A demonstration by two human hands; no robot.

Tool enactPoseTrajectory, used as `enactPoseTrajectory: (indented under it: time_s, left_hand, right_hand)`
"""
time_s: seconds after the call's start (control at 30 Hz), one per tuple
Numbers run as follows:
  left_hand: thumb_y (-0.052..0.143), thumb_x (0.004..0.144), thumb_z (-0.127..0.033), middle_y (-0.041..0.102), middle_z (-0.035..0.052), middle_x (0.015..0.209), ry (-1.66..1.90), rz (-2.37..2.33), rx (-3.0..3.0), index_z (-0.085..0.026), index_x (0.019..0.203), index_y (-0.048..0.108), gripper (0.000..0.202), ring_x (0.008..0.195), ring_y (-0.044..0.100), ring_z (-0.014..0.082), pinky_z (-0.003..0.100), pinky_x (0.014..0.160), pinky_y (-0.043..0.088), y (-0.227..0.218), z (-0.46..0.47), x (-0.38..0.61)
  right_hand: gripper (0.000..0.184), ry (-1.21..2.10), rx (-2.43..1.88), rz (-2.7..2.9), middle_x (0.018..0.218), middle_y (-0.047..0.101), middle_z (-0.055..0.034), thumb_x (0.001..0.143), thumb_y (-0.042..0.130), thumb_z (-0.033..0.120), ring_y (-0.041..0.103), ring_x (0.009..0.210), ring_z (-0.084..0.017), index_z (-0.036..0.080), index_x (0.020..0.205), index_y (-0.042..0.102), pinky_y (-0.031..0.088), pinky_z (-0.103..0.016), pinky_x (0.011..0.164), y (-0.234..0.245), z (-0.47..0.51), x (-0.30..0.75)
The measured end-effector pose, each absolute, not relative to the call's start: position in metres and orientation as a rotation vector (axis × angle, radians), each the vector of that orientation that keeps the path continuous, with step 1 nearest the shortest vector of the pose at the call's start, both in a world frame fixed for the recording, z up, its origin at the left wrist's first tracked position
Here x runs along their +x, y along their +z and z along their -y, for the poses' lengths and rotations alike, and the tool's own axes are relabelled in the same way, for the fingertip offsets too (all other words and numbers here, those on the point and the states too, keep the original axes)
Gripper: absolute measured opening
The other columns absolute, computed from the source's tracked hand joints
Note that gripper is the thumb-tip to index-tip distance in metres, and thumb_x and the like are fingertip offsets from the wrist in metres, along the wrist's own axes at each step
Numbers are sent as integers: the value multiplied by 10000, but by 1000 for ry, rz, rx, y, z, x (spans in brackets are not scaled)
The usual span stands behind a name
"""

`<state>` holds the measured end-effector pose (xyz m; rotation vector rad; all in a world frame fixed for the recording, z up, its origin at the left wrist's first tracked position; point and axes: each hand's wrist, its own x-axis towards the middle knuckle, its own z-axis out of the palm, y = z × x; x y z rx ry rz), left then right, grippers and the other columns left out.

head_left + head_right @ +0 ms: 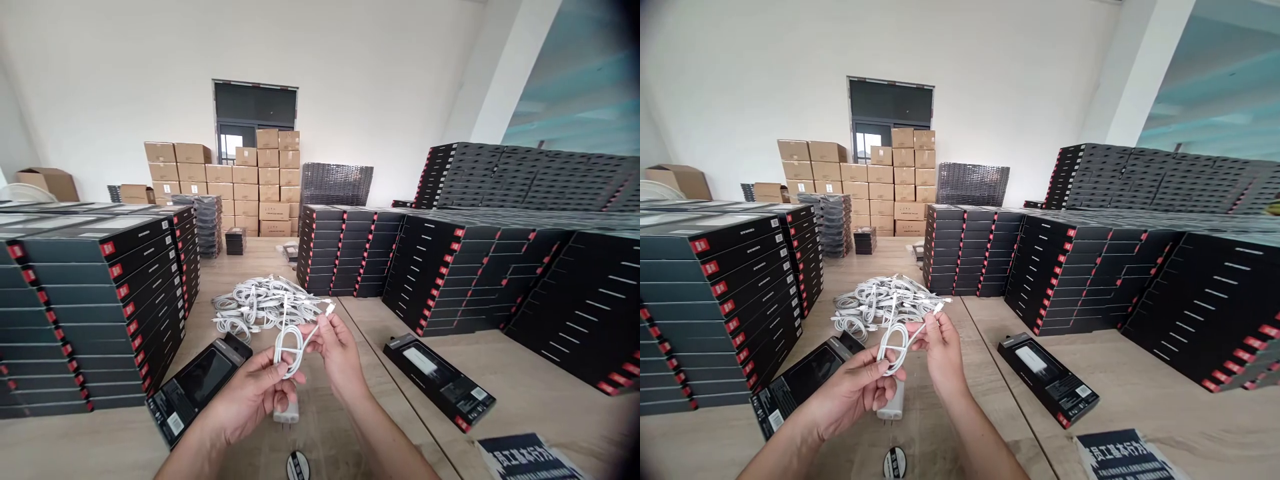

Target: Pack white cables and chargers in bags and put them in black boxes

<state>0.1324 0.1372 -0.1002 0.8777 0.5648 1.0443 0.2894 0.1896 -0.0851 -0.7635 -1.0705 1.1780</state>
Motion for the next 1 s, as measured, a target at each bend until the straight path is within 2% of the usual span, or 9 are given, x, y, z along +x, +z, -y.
enactPoseTrajectory:
  time_s: [0.1, 0.2, 0.3, 0.37, 0.43, 0.57, 0.63, 0.73, 1.0]
  left_hand:
    - [721, 787, -395, 670, 48, 824, 1041, -604, 922, -165, 926, 566, 310, 578, 567, 95, 193, 489, 339, -100, -139, 131]
    - [674, 794, -491, 642, 18, 765, 1075, -777, 1042, -183, 873, 562, 336, 562, 544, 108, 208, 469, 307, -105, -144, 129]
    - [618, 816, -530, 627, 8, 735, 1133, -973, 1240, -201, 810, 589, 331, 590, 533, 132, 240, 515, 348, -117, -151, 126]
    - [590, 834, -525, 631, 11, 733, 1177, -1031, 1346, -214, 807, 615, 313, 643, 537, 157, 270, 598, 398, -124, -152, 124]
    - [567, 849, -522, 644, 19, 753, 1209, -1062, 1415, -223, 852, 635, 307, 700, 547, 183, 296, 673, 422, -127, -152, 124]
    - [529, 871, -509, 675, 55, 860, 1227, -1183, 1506, -211, 1015, 635, 348, 827, 578, 228, 331, 778, 434, -124, -149, 123]
    - [512, 882, -495, 683, 74, 917, 1219, -1248, 1549, -203, 1059, 624, 360, 877, 588, 243, 344, 819, 432, -120, -148, 123]
    - [506, 886, -468, 689, 87, 960, 1223, -1282, 1578, -203, 1067, 618, 339, 896, 598, 246, 343, 834, 430, -117, -147, 124]
    - [548, 865, -426, 688, 78, 906, 1201, -1292, 1544, -222, 1045, 635, 285, 842, 596, 255, 340, 794, 414, -115, -140, 131]
  right_hand:
    - [371, 1231, -801, 1088, 721, 713, -38, 774, 672, 568, 648, 612, -183, 211, 781, 574, 500, -283, 533, -90, -195, 292]
    - [341, 1086, -960, 1242, 953, 702, -91, 801, 641, 511, 667, 768, -230, 209, 951, 601, 528, -341, 618, -97, -202, 298]
    - [494, 472, -1112, 1535, 1269, 556, -116, 807, 635, 324, 578, 1081, -289, 263, 1286, 534, 499, -430, 844, -98, -202, 305]
    - [516, 25, -1136, 1740, 1334, 484, -107, 834, 588, 221, 478, 1191, -307, 309, 1340, 530, 412, -468, 952, -93, -198, 307]
    - [392, -270, -1135, 1888, 1252, 525, -103, 872, 560, 202, 467, 1143, -311, 328, 1236, 631, 379, -464, 916, -86, -191, 306]
    - [195, -476, -1156, 2010, 833, 599, -61, 915, 554, 244, 493, 829, -236, 266, 836, 731, 336, -373, 739, -73, -180, 303]
    - [255, -409, -1144, 2077, 727, 588, -38, 936, 505, 209, 492, 735, -200, 225, 753, 682, 322, -351, 707, -72, -175, 301]
    - [219, -39, -1098, 2097, 744, 625, -21, 958, 444, 198, 531, 683, -167, 202, 823, 616, 345, -316, 679, -74, -170, 295]
    - [279, 1078, -956, 1614, 611, 562, 46, 897, 525, 432, 527, 477, -109, 211, 727, 514, 358, -237, 503, -81, -171, 282]
